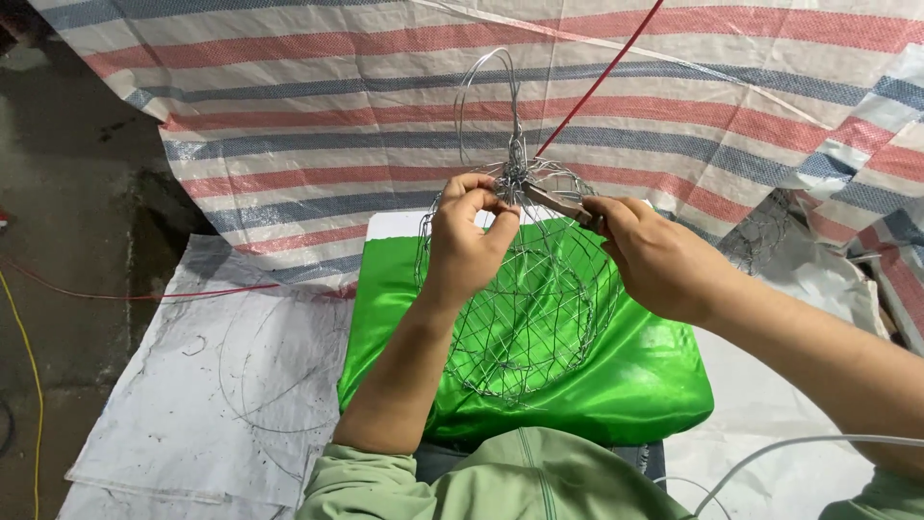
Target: Using pliers to twist and cut metal wire to form a decorative or functional wire cage structure.
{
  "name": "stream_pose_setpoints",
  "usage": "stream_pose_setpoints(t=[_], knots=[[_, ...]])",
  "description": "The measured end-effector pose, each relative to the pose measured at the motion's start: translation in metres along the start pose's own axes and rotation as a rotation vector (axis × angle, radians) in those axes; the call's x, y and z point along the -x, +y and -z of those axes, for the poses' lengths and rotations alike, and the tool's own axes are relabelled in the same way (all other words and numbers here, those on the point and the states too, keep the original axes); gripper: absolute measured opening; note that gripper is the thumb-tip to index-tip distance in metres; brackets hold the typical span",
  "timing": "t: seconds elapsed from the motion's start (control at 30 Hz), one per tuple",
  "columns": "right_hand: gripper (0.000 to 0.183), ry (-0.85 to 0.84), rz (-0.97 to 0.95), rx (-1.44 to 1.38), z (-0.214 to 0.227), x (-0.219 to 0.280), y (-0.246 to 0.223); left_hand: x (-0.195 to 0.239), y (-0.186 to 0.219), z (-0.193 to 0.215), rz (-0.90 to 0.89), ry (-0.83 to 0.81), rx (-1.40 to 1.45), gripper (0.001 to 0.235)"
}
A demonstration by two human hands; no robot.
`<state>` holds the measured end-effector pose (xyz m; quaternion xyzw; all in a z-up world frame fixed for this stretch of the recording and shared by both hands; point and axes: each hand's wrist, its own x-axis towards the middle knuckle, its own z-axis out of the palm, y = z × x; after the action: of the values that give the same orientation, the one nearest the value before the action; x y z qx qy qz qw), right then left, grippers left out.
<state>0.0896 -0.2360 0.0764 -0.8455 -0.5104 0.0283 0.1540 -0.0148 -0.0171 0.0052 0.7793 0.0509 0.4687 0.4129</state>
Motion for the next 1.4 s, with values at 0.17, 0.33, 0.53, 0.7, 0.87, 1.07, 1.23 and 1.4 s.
stream_pose_setpoints(t=[0.17,0.33,0.53,0.7,0.87,1.07,1.23,1.4], knots=[[0.048,-0.015,-0.025,0.040,0.010,0.014,-0.006,0.004,0.006,0.005,0.055,-0.104,0.103,0.009],[0.044,-0.118,-0.075,0.092,0.026,0.023,-0.021,0.007,0.006,0.007,0.065,-0.151,0.143,0.008],[0.042,-0.249,-0.107,0.138,0.027,0.017,-0.021,0.011,0.005,0.004,0.075,-0.155,0.164,0.009],[0.031,-0.230,0.000,0.335,0.022,0.015,-0.010,0.011,0.005,0.002,0.087,-0.101,0.155,0.007],[0.030,-0.314,-0.141,0.366,0.038,0.010,-0.039,0.010,0.015,0.002,0.179,-0.100,0.080,0.010],[0.036,-0.036,0.027,0.707,0.023,0.013,-0.030,0.012,0.010,0.001,0.126,-0.046,0.031,0.012],[0.045,0.086,0.088,0.784,0.014,0.013,-0.022,0.014,0.008,-0.002,0.123,-0.025,0.024,0.013],[0.027,-0.082,0.042,0.354,0.025,0.005,-0.025,0.018,0.009,-0.005,-0.011,-0.004,-0.007,0.038]])
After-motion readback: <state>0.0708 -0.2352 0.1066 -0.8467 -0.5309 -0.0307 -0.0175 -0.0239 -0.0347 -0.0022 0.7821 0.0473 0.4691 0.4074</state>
